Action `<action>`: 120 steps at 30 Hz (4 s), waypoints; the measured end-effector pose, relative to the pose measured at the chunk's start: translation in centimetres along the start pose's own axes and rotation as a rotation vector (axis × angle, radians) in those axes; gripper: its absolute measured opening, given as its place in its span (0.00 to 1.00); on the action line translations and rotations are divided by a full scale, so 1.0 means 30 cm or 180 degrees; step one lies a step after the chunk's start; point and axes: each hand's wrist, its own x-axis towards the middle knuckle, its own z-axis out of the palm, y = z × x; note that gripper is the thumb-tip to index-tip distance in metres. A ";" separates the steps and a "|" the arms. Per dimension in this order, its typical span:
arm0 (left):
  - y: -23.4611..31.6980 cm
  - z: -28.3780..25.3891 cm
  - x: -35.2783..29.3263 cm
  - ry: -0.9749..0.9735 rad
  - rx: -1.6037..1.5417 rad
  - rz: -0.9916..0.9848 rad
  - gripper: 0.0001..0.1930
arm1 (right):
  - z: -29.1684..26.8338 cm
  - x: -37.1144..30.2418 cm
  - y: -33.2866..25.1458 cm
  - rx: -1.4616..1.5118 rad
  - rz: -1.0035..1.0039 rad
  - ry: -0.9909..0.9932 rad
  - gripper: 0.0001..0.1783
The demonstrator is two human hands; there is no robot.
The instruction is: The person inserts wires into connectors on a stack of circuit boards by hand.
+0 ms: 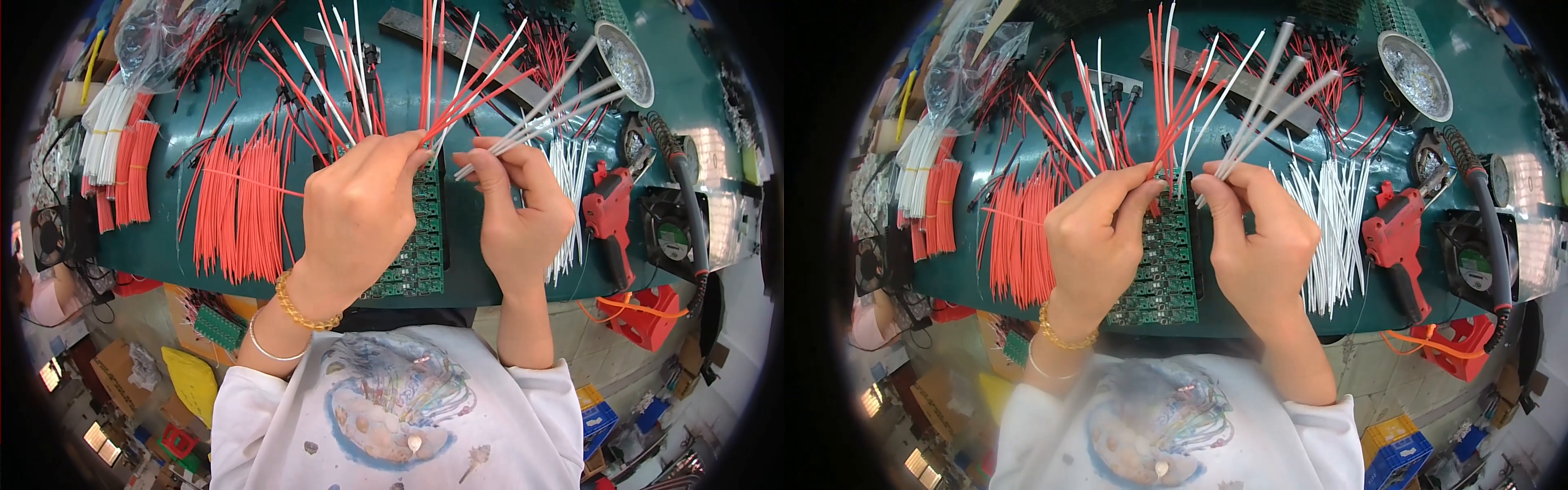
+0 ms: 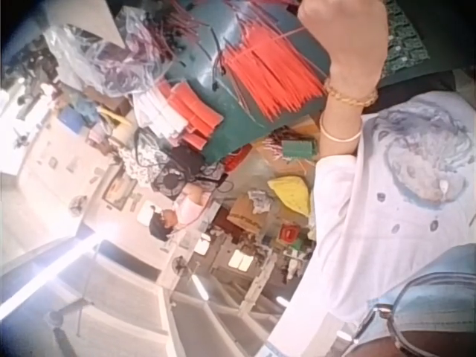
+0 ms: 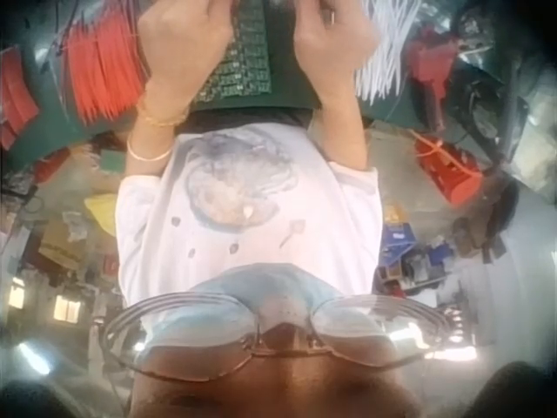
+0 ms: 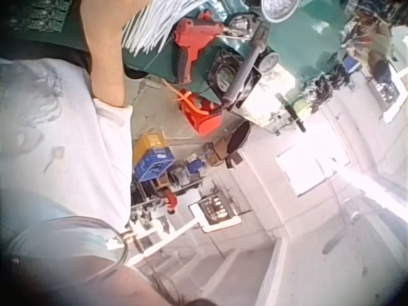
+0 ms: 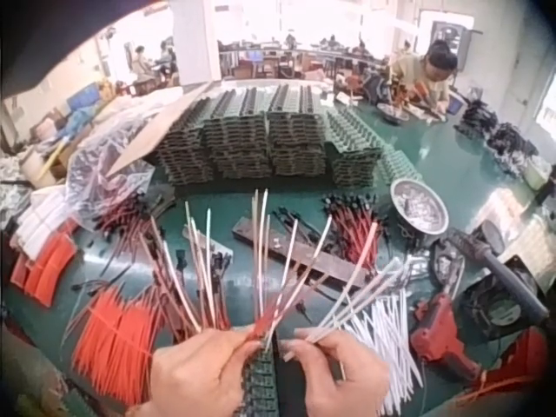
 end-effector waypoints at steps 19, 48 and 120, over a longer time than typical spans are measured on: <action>-0.001 -0.021 -0.018 0.0023 -0.0645 -0.0275 0.05 | 0.021 -0.034 0.034 -0.0611 -0.1084 -0.0020 0.11; 0.005 -0.020 -0.023 -0.0027 -0.0401 0.0011 0.06 | 0.014 -0.033 0.021 -0.0501 -0.1015 -0.0245 0.10; 0.006 0.002 -0.096 0.0325 -0.0298 0.0094 0.06 | -0.007 -0.034 0.028 -0.0323 -0.0992 -0.0351 0.11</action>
